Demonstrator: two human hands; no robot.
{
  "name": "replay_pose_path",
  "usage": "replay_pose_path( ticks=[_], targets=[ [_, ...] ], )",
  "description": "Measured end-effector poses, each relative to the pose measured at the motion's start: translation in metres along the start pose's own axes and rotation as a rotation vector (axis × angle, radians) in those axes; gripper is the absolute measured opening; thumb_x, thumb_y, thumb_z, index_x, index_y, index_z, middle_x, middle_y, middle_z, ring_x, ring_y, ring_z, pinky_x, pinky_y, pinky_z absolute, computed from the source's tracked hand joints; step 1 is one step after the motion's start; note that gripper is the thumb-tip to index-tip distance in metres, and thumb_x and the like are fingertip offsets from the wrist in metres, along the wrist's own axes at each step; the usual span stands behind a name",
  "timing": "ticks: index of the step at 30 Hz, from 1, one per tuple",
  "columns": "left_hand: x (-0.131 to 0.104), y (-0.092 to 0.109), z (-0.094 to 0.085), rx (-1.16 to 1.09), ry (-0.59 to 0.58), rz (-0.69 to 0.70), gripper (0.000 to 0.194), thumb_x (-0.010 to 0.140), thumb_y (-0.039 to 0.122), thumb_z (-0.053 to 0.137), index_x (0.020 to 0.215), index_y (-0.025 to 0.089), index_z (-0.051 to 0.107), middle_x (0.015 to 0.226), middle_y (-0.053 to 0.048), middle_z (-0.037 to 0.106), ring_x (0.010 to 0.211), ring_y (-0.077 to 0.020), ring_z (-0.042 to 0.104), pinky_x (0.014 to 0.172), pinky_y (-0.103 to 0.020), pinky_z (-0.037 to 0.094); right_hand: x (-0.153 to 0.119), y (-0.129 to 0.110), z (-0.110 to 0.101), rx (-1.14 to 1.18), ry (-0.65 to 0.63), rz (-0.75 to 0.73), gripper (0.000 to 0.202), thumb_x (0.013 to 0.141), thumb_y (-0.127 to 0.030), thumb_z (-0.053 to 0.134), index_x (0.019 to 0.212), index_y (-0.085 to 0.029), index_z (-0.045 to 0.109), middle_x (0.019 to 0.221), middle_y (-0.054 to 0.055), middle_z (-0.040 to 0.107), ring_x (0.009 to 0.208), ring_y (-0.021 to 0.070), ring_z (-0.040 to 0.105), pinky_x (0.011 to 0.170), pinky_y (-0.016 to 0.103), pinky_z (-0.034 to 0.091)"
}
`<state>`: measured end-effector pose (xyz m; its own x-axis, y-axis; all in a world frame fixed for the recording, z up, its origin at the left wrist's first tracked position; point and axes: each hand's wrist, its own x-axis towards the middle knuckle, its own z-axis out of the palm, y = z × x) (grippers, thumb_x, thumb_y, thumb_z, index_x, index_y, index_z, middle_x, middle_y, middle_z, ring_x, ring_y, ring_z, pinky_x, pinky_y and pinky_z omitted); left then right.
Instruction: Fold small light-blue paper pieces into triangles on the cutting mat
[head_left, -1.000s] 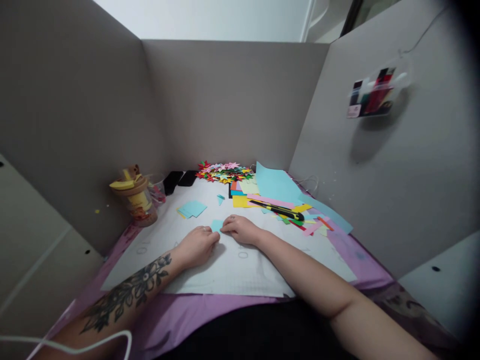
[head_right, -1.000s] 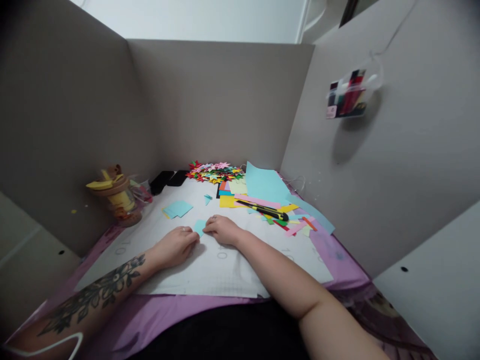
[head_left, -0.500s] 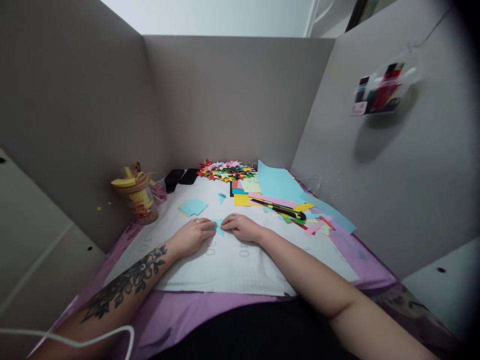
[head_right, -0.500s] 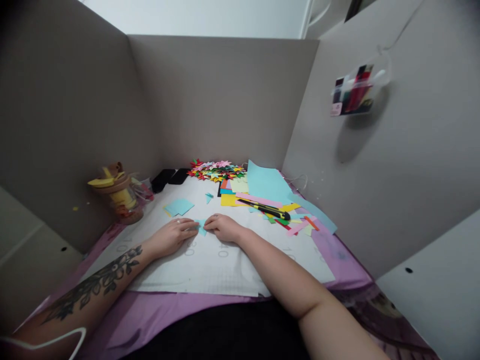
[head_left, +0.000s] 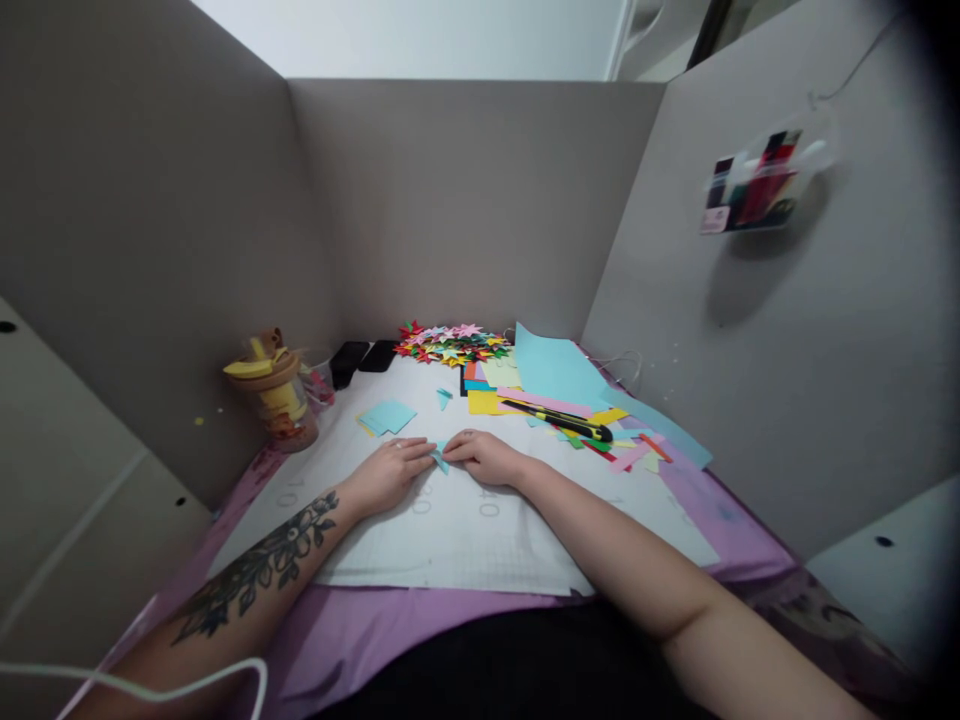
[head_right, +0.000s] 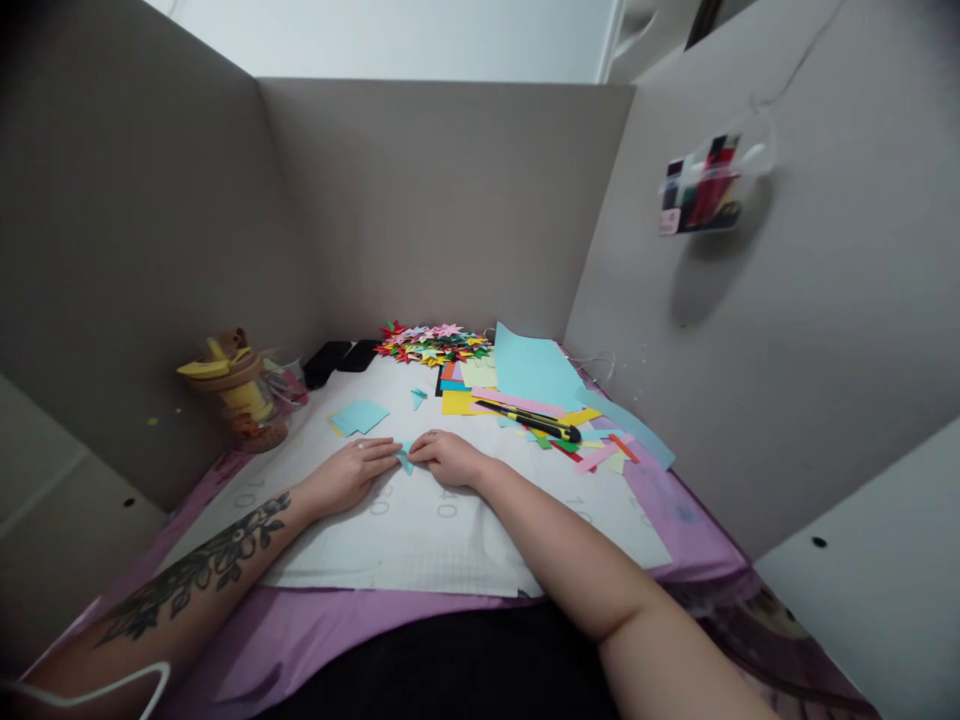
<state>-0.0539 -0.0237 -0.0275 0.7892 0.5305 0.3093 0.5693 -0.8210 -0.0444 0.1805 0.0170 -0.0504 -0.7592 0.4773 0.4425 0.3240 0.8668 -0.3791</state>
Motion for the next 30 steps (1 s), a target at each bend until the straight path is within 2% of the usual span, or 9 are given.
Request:
replay_pose_path(
  ticks=[3,8,12,14,20,23,27,30],
  targets=[
    [0.004,0.0,0.0,-0.044,0.062,0.002,0.033,0.086,0.011,0.042,0.112,0.022,0.059,0.116,-0.007,0.061,0.111,-0.0204,0.052,0.094,-0.038,0.04,0.001,0.0,0.001,0.009,0.011,-0.004,0.038,0.074,-0.002,0.049,0.101,-0.019,0.069,0.101,0.006,0.067,0.095,0.0165,0.059,0.089,0.031,0.047],
    [0.01,-0.006,0.003,-0.121,0.144,0.003,0.02,0.087,0.017,0.045,0.092,0.02,0.065,0.093,-0.006,0.067,0.092,-0.0165,0.059,0.087,-0.033,0.042,0.004,-0.004,0.007,0.031,0.02,-0.031,0.036,0.075,-0.003,0.048,0.102,-0.019,0.068,0.102,0.007,0.067,0.096,0.0165,0.058,0.09,0.03,0.046],
    [0.008,-0.011,0.002,-0.16,0.154,-0.112,0.014,0.084,0.018,0.049,0.081,0.017,0.062,0.077,-0.004,0.064,0.078,-0.0152,0.058,0.075,-0.028,0.045,0.009,-0.01,0.013,0.02,0.017,-0.045,0.036,0.076,-0.004,0.048,0.103,-0.018,0.067,0.103,0.007,0.066,0.097,0.017,0.057,0.09,0.031,0.046],
    [0.005,-0.013,-0.001,-0.168,0.152,-0.132,0.013,0.084,0.019,0.049,0.083,0.017,0.062,0.077,-0.004,0.063,0.077,-0.015,0.057,0.073,-0.028,0.045,0.012,-0.013,0.017,0.007,0.02,-0.049,0.035,0.077,-0.004,0.048,0.103,-0.018,0.067,0.103,0.007,0.066,0.098,0.0171,0.057,0.09,0.031,0.046],
    [-0.003,-0.026,-0.008,-0.269,0.103,0.037,0.019,0.085,0.021,0.05,0.085,0.021,0.068,0.08,-0.005,0.067,0.09,-0.0164,0.058,0.086,-0.031,0.043,0.018,-0.021,0.019,0.009,0.012,-0.04,0.033,0.077,-0.003,0.049,0.104,-0.015,0.065,0.104,0.009,0.066,0.099,0.0169,0.057,0.091,0.032,0.045],
    [-0.006,-0.029,-0.007,-0.365,0.062,0.03,0.017,0.084,0.026,0.053,0.087,0.021,0.069,0.088,-0.006,0.068,0.093,-0.0166,0.058,0.088,-0.033,0.043,0.016,-0.023,0.016,0.04,0.003,-0.034,0.032,0.078,-0.003,0.048,0.103,-0.016,0.064,0.103,0.008,0.066,0.1,0.0162,0.057,0.091,0.032,0.045],
    [-0.007,-0.03,-0.006,-0.448,0.033,-0.039,0.021,0.084,0.032,0.054,0.09,0.018,0.069,0.09,-0.008,0.067,0.088,-0.0162,0.059,0.081,-0.031,0.046,0.012,-0.023,0.012,0.06,-0.021,-0.024,0.035,0.075,0.0,0.047,0.101,-0.016,0.065,0.106,0.008,0.066,0.103,0.0162,0.056,0.092,0.032,0.045],
    [-0.008,-0.03,-0.011,-0.501,-0.017,-0.02,0.023,0.082,0.035,0.056,0.09,0.018,0.069,0.096,-0.01,0.066,0.092,-0.0168,0.058,0.084,-0.03,0.045,0.011,-0.022,0.011,0.074,-0.028,-0.018,0.035,0.076,-0.001,0.047,0.102,-0.018,0.064,0.107,0.007,0.065,0.104,0.0159,0.056,0.092,0.033,0.045]
  ],
)
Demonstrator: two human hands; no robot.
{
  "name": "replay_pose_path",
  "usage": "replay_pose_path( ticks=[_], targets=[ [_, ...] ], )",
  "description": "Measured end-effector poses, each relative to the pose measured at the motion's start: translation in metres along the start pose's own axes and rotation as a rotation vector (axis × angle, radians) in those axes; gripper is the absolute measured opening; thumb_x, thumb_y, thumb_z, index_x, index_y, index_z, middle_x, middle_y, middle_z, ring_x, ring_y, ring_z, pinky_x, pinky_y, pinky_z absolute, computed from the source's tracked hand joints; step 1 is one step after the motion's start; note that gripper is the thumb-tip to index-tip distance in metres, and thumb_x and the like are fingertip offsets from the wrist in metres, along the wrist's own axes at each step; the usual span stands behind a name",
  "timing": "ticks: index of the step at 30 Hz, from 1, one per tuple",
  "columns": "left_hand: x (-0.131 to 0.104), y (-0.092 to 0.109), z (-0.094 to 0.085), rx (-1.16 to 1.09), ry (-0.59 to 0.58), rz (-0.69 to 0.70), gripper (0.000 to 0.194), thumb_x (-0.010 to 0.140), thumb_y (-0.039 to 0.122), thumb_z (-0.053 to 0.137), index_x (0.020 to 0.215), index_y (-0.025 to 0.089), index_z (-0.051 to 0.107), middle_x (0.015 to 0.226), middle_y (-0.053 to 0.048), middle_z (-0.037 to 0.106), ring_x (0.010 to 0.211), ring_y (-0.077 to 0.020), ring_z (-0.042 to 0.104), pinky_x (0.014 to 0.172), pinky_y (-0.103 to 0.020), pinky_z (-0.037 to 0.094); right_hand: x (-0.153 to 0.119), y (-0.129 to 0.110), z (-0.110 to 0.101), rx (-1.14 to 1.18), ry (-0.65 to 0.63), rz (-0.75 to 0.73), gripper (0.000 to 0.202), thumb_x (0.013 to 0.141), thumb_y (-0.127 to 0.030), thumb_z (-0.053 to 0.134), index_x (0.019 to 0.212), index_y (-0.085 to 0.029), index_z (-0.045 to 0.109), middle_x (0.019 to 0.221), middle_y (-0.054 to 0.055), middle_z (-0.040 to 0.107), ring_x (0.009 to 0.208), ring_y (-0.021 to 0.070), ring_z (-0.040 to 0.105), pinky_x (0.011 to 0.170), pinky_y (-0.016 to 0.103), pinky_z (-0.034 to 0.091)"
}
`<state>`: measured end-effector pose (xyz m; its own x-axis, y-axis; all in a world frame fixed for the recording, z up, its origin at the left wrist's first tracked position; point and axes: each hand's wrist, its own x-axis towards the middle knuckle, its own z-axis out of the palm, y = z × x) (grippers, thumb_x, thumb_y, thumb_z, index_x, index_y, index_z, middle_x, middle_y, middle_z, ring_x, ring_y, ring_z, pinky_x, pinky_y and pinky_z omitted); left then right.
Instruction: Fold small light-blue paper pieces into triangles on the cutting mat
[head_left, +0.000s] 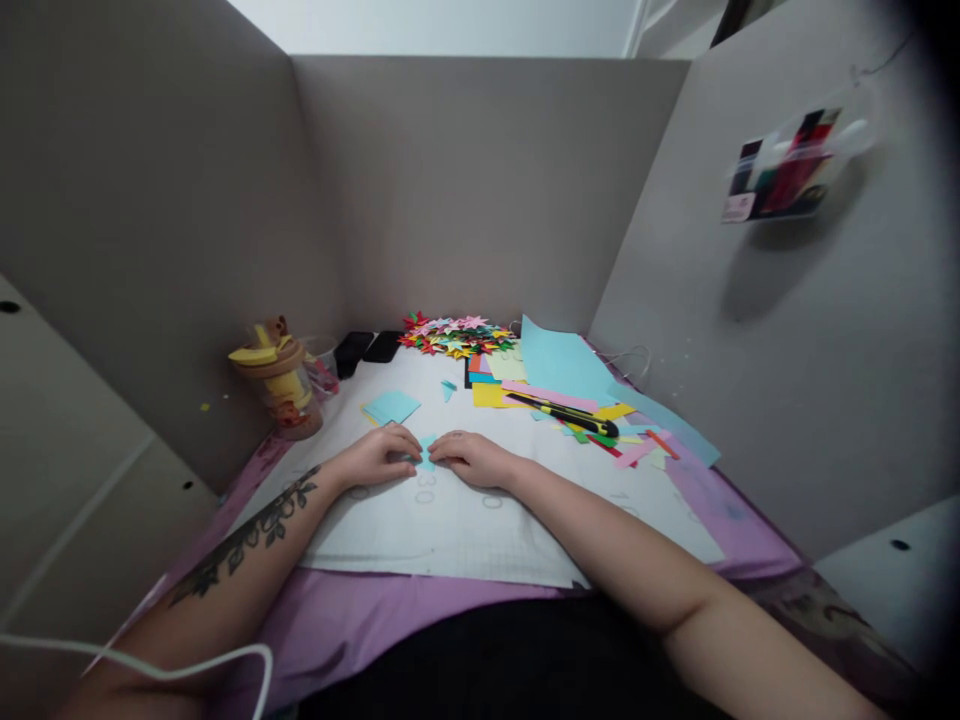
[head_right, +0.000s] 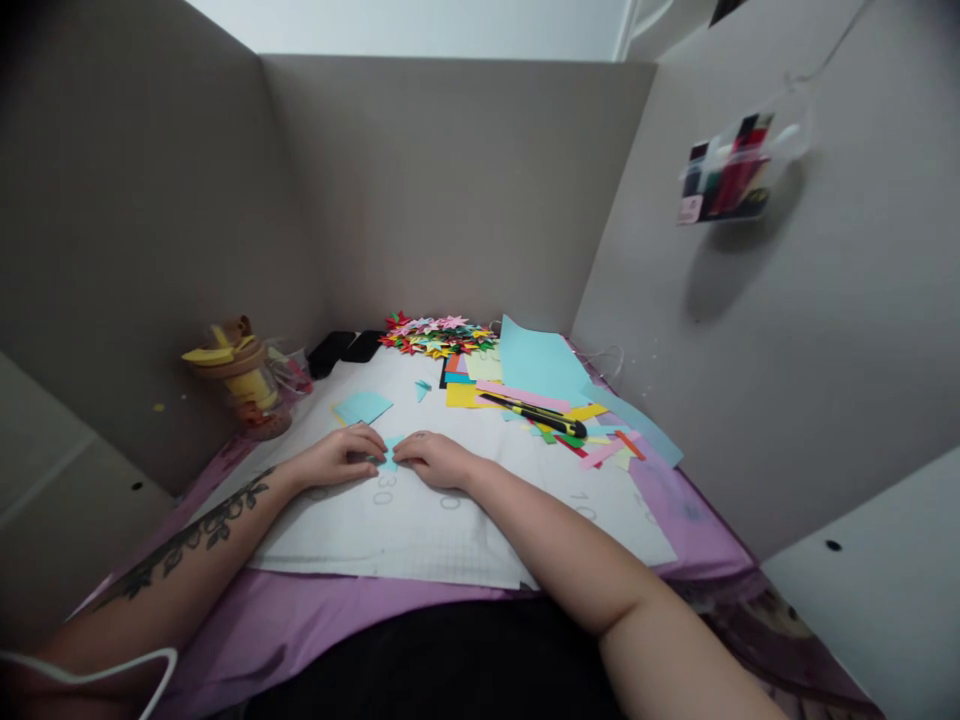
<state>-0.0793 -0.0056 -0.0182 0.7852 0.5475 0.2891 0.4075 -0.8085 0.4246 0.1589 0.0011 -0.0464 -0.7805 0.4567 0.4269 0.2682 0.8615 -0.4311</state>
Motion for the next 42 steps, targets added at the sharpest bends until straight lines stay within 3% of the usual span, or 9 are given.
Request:
replay_pose_path(
  ticks=[4,9,14,18,21,27,33,42],
  targets=[
    [-0.002,0.009,-0.012,0.034,-0.09,0.064,0.018,0.08,0.034,0.058,0.081,0.021,0.071,0.108,-0.009,0.064,0.104,-0.02,0.054,0.093,-0.034,0.04,0.001,-0.001,0.0,0.019,0.009,-0.006,0.032,0.077,-0.003,0.049,0.102,-0.016,0.065,0.104,0.009,0.066,0.102,0.0158,0.058,0.092,0.032,0.045],
    [-0.004,0.02,-0.016,0.231,-0.117,0.101,0.02,0.081,0.03,0.056,0.096,0.025,0.069,0.117,-0.007,0.061,0.112,-0.0239,0.05,0.094,-0.038,0.039,0.001,-0.001,-0.001,0.018,0.01,-0.009,0.032,0.076,-0.003,0.049,0.101,-0.014,0.066,0.103,0.01,0.067,0.103,0.016,0.058,0.092,0.032,0.045],
    [-0.002,0.013,-0.003,0.248,-0.013,0.061,0.021,0.085,0.022,0.049,0.096,0.021,0.067,0.1,-0.006,0.068,0.099,-0.0178,0.057,0.089,-0.033,0.042,-0.001,0.0,-0.001,0.011,0.0,0.0,0.035,0.076,-0.001,0.048,0.101,-0.017,0.067,0.107,0.008,0.065,0.104,0.0157,0.057,0.094,0.032,0.044],
    [0.003,0.005,0.007,0.196,0.063,-0.04,0.014,0.083,0.024,0.052,0.081,0.017,0.064,0.085,-0.006,0.067,0.083,-0.0155,0.059,0.078,-0.028,0.045,-0.001,0.004,0.0,0.01,-0.018,-0.005,0.029,0.079,-0.008,0.05,0.099,-0.017,0.068,0.11,0.01,0.064,0.104,0.0169,0.057,0.093,0.033,0.044],
    [0.006,0.002,0.01,0.188,0.09,-0.127,0.014,0.082,0.027,0.054,0.082,0.017,0.062,0.08,-0.004,0.065,0.077,-0.0152,0.059,0.072,-0.026,0.045,-0.002,0.004,0.0,0.003,-0.032,-0.003,0.026,0.081,-0.011,0.051,0.1,-0.018,0.068,0.111,0.01,0.064,0.104,0.0173,0.057,0.093,0.033,0.044],
    [0.009,-0.002,0.011,0.039,0.021,0.015,0.023,0.086,0.032,0.05,0.086,0.017,0.068,0.086,-0.007,0.067,0.083,-0.0148,0.06,0.078,-0.027,0.044,-0.004,0.001,-0.004,0.03,-0.045,0.009,0.024,0.084,-0.017,0.051,0.101,-0.02,0.068,0.113,0.009,0.063,0.106,0.0168,0.056,0.094,0.033,0.044],
    [0.015,0.001,0.01,-0.078,0.035,-0.123,0.025,0.085,0.032,0.052,0.076,0.015,0.067,0.08,-0.006,0.064,0.077,-0.013,0.058,0.072,-0.024,0.045,-0.004,0.003,-0.002,-0.003,-0.012,-0.052,0.02,0.083,-0.016,0.054,0.094,-0.02,0.07,0.108,0.008,0.064,0.104,0.0169,0.056,0.092,0.033,0.044],
    [0.022,-0.004,0.018,0.047,0.108,-0.267,0.021,0.079,0.032,0.054,0.073,0.015,0.064,0.078,-0.004,0.06,0.075,-0.0144,0.054,0.069,-0.024,0.044,-0.004,0.0,-0.002,-0.046,-0.041,-0.119,0.023,0.08,-0.007,0.052,0.09,-0.02,0.068,0.102,0.007,0.065,0.099,0.0159,0.057,0.089,0.032,0.046]
  ],
)
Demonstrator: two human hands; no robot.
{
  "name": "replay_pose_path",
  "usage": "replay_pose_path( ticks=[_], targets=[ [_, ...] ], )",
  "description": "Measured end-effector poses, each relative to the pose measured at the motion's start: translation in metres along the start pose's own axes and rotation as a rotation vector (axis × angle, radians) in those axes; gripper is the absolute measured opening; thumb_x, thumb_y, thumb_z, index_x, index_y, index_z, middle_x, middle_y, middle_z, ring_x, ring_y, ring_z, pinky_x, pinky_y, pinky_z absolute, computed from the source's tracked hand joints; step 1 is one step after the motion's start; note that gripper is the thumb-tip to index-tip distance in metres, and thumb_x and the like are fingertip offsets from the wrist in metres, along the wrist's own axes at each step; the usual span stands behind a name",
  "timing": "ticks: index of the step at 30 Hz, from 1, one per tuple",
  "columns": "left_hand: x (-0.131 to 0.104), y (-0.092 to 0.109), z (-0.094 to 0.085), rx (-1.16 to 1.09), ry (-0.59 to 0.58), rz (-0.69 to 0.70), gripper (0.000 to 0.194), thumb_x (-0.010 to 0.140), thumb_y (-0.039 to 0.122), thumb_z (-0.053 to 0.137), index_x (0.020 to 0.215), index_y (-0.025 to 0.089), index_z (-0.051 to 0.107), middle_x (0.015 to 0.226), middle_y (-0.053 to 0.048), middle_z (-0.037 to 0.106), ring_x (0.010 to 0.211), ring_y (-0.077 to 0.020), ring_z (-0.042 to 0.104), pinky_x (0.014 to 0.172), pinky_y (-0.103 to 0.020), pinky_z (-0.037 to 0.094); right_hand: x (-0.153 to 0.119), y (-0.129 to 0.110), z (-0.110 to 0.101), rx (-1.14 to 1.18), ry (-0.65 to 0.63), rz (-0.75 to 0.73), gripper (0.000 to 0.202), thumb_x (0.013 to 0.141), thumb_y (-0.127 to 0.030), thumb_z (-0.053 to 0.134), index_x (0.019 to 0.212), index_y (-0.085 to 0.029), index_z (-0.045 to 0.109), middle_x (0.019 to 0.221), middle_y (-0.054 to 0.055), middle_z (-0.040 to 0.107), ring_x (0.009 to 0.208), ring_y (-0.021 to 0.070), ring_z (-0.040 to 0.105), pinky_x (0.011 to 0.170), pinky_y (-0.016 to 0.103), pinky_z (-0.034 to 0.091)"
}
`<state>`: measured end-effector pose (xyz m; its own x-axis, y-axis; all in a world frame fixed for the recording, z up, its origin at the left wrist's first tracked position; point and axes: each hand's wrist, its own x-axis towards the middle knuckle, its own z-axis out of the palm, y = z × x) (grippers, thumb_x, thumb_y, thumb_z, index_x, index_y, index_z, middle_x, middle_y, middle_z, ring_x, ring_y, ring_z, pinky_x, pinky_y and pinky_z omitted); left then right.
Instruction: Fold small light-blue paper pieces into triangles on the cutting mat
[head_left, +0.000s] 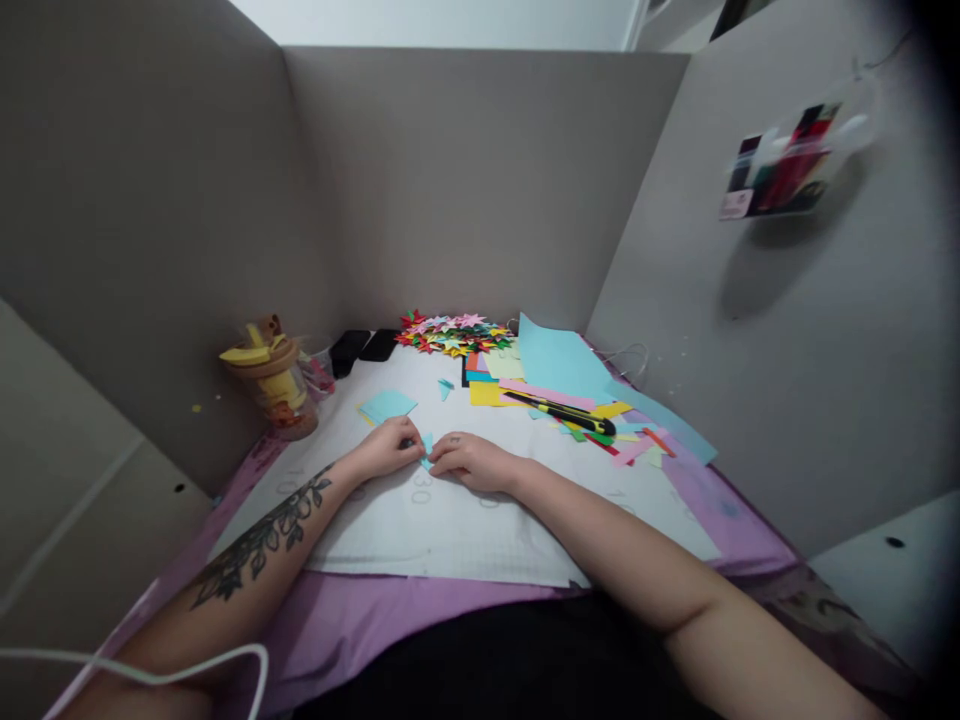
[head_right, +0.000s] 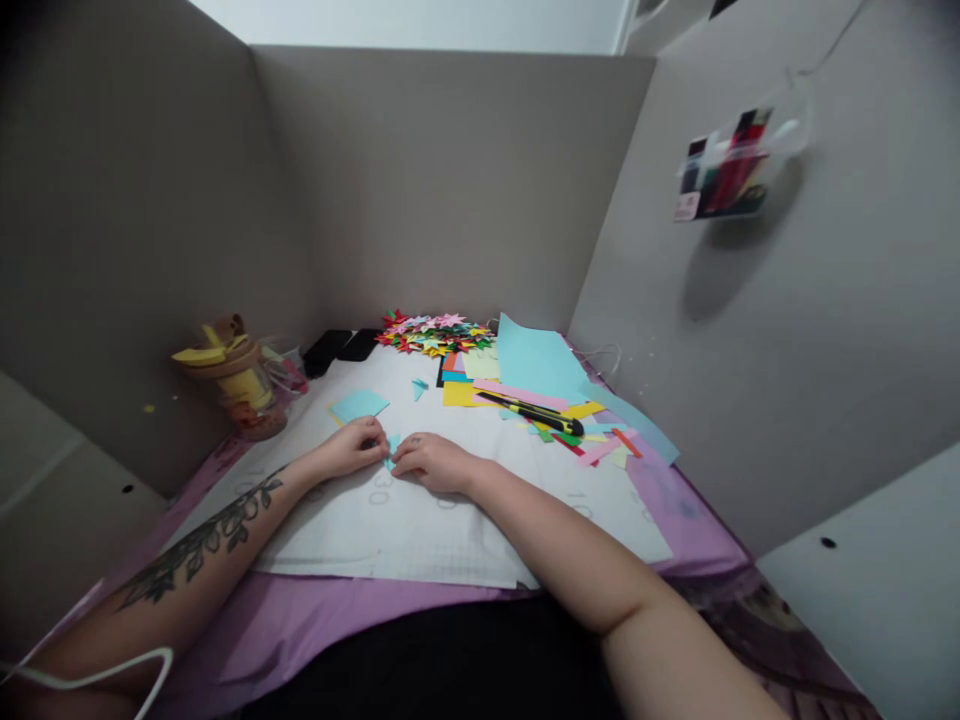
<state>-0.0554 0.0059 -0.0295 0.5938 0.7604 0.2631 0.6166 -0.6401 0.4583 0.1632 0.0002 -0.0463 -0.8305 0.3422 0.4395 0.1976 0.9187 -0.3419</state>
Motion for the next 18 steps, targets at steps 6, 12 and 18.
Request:
replay_pose_path(
  ticks=[6,12,18],
  targets=[
    [0.0025,-0.003,0.0026,0.06,-0.03,-0.026,0.018,0.076,0.029,0.054,0.071,0.015,0.064,0.075,-0.003,0.06,0.071,-0.014,0.054,0.067,-0.023,0.042,0.0011,-0.0046,-0.0028,0.019,-0.02,0.068,0.038,0.074,0.001,0.049,0.105,-0.017,0.063,0.097,0.008,0.066,0.094,0.0163,0.056,0.086,0.032,0.046],
    [0.005,0.0022,0.001,0.058,-0.049,-0.059,0.019,0.076,0.029,0.053,0.07,0.015,0.064,0.074,-0.003,0.06,0.069,-0.0141,0.054,0.065,-0.023,0.041,0.0001,0.0001,0.0017,0.035,0.002,0.007,0.034,0.077,-0.003,0.051,0.101,-0.021,0.067,0.1,0.006,0.066,0.094,0.0163,0.056,0.089,0.033,0.044],
    [0.0058,0.0008,0.0017,0.018,-0.059,-0.114,0.021,0.075,0.03,0.052,0.068,0.015,0.064,0.072,-0.002,0.06,0.065,-0.0135,0.054,0.061,-0.022,0.04,-0.0002,-0.0022,0.0004,0.036,0.006,0.018,0.033,0.076,-0.002,0.05,0.097,-0.02,0.068,0.1,0.008,0.065,0.095,0.0168,0.056,0.088,0.033,0.045]
  ],
)
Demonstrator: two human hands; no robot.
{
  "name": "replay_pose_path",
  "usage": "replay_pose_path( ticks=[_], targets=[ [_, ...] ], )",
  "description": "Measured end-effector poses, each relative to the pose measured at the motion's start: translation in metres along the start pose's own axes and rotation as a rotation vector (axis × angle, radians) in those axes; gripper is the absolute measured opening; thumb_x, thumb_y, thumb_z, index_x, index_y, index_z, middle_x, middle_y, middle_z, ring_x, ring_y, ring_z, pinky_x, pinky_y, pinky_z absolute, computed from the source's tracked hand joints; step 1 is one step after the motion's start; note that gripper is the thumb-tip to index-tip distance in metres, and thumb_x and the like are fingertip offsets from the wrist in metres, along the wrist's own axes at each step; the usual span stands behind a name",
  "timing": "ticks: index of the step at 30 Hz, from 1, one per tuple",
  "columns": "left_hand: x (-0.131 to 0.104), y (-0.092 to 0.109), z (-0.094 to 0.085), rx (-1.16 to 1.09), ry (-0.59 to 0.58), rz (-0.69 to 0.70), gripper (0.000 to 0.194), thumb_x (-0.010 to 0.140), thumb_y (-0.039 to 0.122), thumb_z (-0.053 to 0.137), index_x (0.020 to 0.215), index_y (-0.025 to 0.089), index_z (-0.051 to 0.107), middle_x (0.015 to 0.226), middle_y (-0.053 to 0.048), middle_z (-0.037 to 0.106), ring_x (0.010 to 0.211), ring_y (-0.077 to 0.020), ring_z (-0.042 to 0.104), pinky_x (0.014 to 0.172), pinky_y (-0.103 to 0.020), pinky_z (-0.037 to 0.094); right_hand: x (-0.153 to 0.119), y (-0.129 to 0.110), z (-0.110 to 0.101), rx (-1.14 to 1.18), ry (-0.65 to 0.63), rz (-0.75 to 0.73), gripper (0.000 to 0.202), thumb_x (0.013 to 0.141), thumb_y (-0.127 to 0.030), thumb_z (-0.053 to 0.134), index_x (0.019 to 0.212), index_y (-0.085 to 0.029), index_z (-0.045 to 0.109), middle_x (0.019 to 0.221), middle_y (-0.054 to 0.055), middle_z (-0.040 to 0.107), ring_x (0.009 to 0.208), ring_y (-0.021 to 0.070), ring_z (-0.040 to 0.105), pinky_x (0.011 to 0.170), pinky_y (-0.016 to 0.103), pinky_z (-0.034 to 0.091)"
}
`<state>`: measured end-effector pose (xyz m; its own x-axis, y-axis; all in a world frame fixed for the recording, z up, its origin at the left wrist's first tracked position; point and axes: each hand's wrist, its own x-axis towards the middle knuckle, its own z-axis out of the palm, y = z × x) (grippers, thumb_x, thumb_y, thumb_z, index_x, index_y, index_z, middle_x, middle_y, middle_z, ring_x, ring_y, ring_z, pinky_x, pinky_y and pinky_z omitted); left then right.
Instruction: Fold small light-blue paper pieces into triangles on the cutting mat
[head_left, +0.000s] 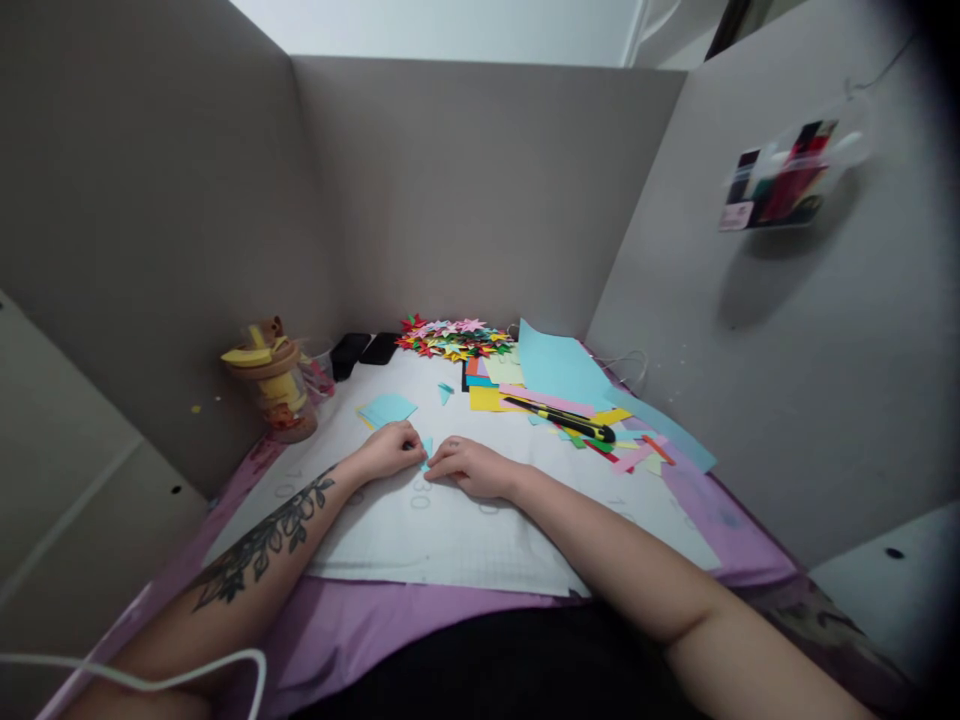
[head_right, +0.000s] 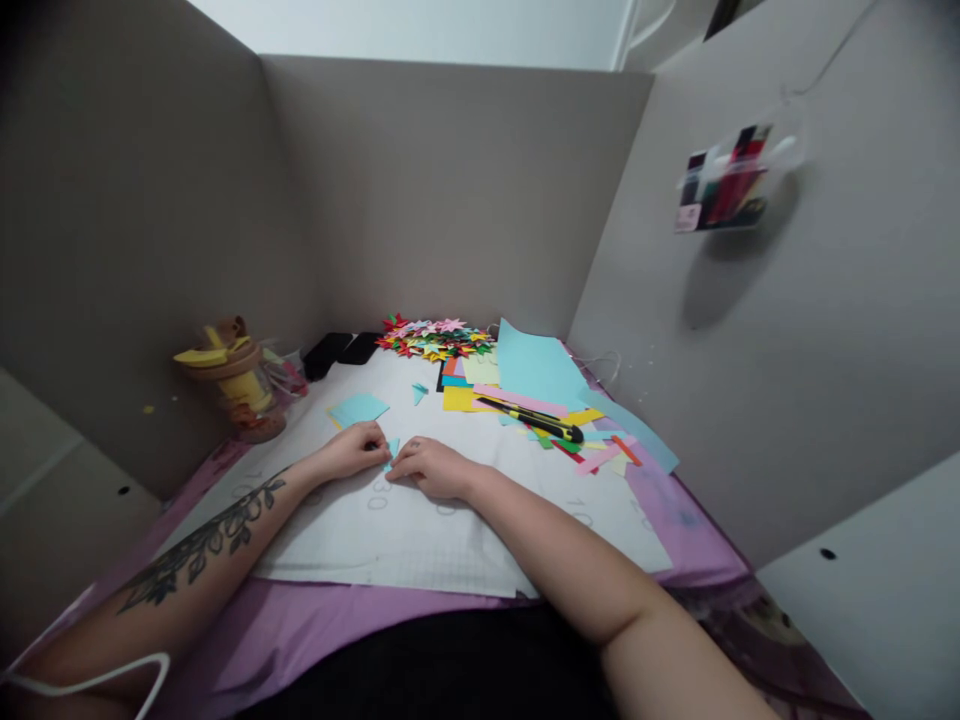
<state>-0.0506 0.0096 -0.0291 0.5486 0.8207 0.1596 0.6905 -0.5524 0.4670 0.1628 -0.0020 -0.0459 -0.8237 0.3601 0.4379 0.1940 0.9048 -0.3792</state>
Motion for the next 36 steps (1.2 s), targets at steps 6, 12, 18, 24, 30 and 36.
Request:
replay_pose_path(
  ticks=[6,12,18,24,30,36],
  targets=[
    [0.001,-0.001,0.002,0.0,0.01,-0.029,0.023,0.075,0.032,0.051,0.067,0.014,0.063,0.072,-0.002,0.06,0.065,-0.0133,0.053,0.062,-0.022,0.04,0.002,-0.004,-0.003,0.003,-0.032,0.009,0.038,0.071,0.004,0.048,0.096,-0.018,0.067,0.1,0.007,0.065,0.095,0.0162,0.055,0.09,0.033,0.044],
    [0.0,-0.002,0.001,-0.029,0.004,-0.023,0.022,0.075,0.033,0.053,0.069,0.015,0.064,0.072,-0.002,0.061,0.068,-0.0137,0.054,0.064,-0.022,0.04,0.003,-0.005,-0.004,-0.005,-0.035,0.049,0.039,0.073,0.003,0.046,0.104,-0.015,0.063,0.095,0.008,0.065,0.093,0.0166,0.055,0.087,0.032,0.045],
    [-0.009,-0.008,-0.009,-0.19,-0.067,0.16,0.02,0.077,0.033,0.058,0.077,0.015,0.066,0.078,-0.004,0.063,0.078,-0.0143,0.055,0.073,-0.023,0.041,0.002,-0.005,-0.003,0.002,-0.012,0.034,0.037,0.075,0.001,0.046,0.103,-0.016,0.063,0.094,0.007,0.066,0.092,0.016,0.056,0.088,0.032,0.045],
    [-0.011,-0.018,-0.01,-0.277,-0.094,0.227,0.025,0.079,0.038,0.059,0.074,0.014,0.066,0.084,-0.007,0.062,0.082,-0.0151,0.055,0.077,-0.025,0.043,0.0,-0.003,0.0,0.015,0.02,0.007,0.024,0.08,-0.008,0.051,0.094,-0.017,0.068,0.1,0.009,0.065,0.094,0.0169,0.056,0.087,0.033,0.046],
    [-0.01,-0.012,-0.011,-0.204,-0.084,0.246,0.029,0.085,0.037,0.05,0.074,0.014,0.064,0.082,-0.006,0.062,0.08,-0.014,0.055,0.078,-0.025,0.041,0.0,-0.005,-0.003,0.037,-0.003,0.057,0.029,0.078,-0.004,0.049,0.098,-0.017,0.066,0.097,0.008,0.065,0.093,0.0162,0.057,0.086,0.032,0.047],
    [-0.009,-0.01,-0.011,-0.179,-0.089,0.254,0.026,0.085,0.035,0.051,0.075,0.014,0.063,0.081,-0.006,0.062,0.079,-0.0138,0.054,0.077,-0.025,0.041,-0.001,-0.004,-0.002,-0.008,0.041,0.009,0.028,0.076,-0.003,0.049,0.096,-0.015,0.064,0.101,0.009,0.064,0.103,0.017,0.054,0.093,0.034,0.044]
  ],
)
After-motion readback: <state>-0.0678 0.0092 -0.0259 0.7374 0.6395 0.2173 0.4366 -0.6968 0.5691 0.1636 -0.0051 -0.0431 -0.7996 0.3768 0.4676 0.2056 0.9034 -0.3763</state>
